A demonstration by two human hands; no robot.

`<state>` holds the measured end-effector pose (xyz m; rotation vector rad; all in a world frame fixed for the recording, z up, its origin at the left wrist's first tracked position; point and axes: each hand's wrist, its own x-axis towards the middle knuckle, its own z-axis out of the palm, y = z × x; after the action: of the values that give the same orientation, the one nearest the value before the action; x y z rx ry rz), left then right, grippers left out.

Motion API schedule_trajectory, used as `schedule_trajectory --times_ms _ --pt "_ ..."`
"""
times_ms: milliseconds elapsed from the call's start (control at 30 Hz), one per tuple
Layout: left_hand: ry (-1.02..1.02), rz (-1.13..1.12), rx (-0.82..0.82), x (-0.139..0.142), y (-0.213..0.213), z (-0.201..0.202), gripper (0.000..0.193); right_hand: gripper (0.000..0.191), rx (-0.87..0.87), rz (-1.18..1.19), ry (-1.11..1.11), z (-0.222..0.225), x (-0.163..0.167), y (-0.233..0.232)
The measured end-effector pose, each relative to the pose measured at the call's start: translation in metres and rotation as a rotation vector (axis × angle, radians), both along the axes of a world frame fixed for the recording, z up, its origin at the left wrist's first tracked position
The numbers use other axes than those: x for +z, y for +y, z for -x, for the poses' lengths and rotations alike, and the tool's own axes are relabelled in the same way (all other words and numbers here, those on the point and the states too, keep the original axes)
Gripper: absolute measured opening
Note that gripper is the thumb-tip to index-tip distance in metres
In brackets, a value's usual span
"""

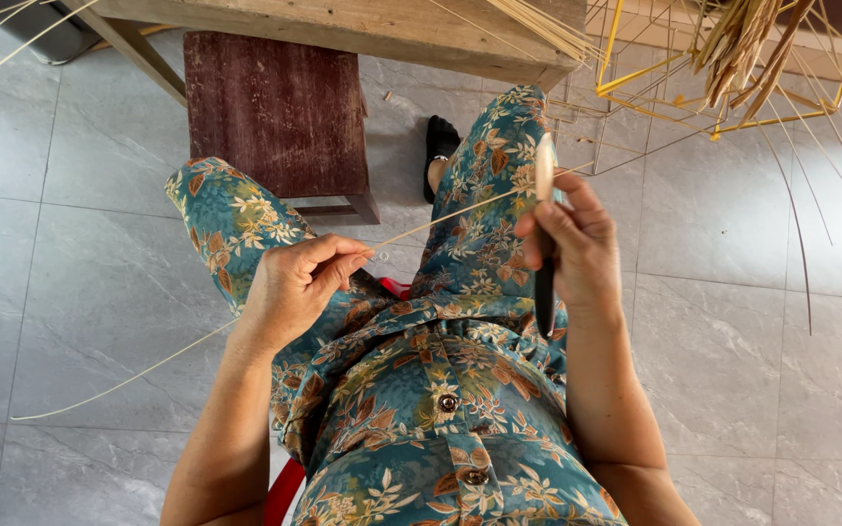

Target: The person selects thin bamboo strips from a bundle on a wooden table and uses a knife to split each strip lengthwise into finer strands. The person holds the strip with one hand and draws the knife along its length with the other, repeating the process for multiple strips.

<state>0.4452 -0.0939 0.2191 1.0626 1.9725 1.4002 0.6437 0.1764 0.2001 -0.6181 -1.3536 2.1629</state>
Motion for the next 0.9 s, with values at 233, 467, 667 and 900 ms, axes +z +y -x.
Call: schedule_trajectory --times_ms 233,467,667,900 --pt "-0.020 0.068 0.005 0.000 -0.004 0.002 0.015 0.033 -0.170 -0.025 0.011 -0.012 0.010 0.015" --pt "-0.030 0.098 -0.021 -0.003 -0.005 0.004 0.017 0.048 -0.014 -0.060 0.067 -0.006 0.013 -0.008" --pt "-0.194 0.333 -0.119 -0.001 -0.007 0.007 0.019 0.047 0.123 -0.108 -0.069 0.006 0.013 -0.028" --pt "-0.070 0.090 -0.095 -0.002 -0.003 0.002 0.018 0.031 0.154 -0.080 -0.132 0.014 0.006 -0.038"
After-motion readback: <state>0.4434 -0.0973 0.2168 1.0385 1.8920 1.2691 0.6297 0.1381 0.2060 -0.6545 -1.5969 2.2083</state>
